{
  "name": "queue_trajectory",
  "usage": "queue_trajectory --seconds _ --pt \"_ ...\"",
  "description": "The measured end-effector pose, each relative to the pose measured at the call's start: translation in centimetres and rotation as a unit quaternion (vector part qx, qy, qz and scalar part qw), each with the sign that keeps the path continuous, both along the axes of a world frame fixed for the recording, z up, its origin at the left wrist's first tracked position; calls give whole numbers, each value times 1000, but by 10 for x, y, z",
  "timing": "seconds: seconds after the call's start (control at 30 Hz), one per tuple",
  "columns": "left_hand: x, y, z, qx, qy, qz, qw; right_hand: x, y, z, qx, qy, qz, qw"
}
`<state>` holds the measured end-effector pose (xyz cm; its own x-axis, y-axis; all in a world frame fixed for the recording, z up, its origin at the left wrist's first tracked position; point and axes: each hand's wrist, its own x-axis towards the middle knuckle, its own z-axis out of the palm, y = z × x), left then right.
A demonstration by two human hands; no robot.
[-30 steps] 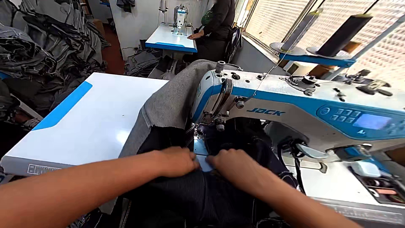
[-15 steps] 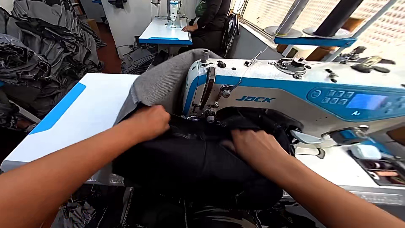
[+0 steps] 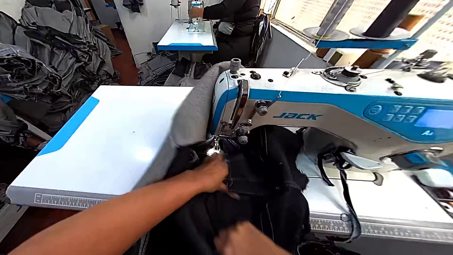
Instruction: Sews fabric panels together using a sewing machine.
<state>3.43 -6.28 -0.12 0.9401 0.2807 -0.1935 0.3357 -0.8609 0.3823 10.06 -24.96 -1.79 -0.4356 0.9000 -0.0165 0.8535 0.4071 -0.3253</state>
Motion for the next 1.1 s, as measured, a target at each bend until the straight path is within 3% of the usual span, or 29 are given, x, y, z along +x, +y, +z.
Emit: queue_trajectory --seconds 0.07,0.13,0.23,0.33,0.43,0.57,0.73,0.9,1.0,1.1 --pt "6 -21 -4 12 14 -13 1000 -2 -9 14 -91 -15 -15 996" --pt "6 -27 -12 -19 -37 28 999 28 18 19 -110 114 -106 982" --pt "5 -18 -35 -118 -249 116 954 84 65 5 -24 375 -342 861" --pt "-1 -8 -32 -123 -266 168 941 102 91 -19 133 273 -427 852" --pt "-3 3 -26 -7 -190 152 970 89 100 -25 160 172 -431 871" --pt "11 19 7 44 2 148 988 80 100 -32 199 76 -396 893" --pt "24 44 32 -82 55 98 990 84 102 -38 218 56 -351 909" --pt "26 47 35 -208 102 108 967 88 102 -41 236 75 -325 913" --pt "31 42 35 -115 151 123 974 90 98 -39 240 111 -300 916" --pt "35 32 34 -16 198 137 971 94 93 -42 308 135 -185 923"
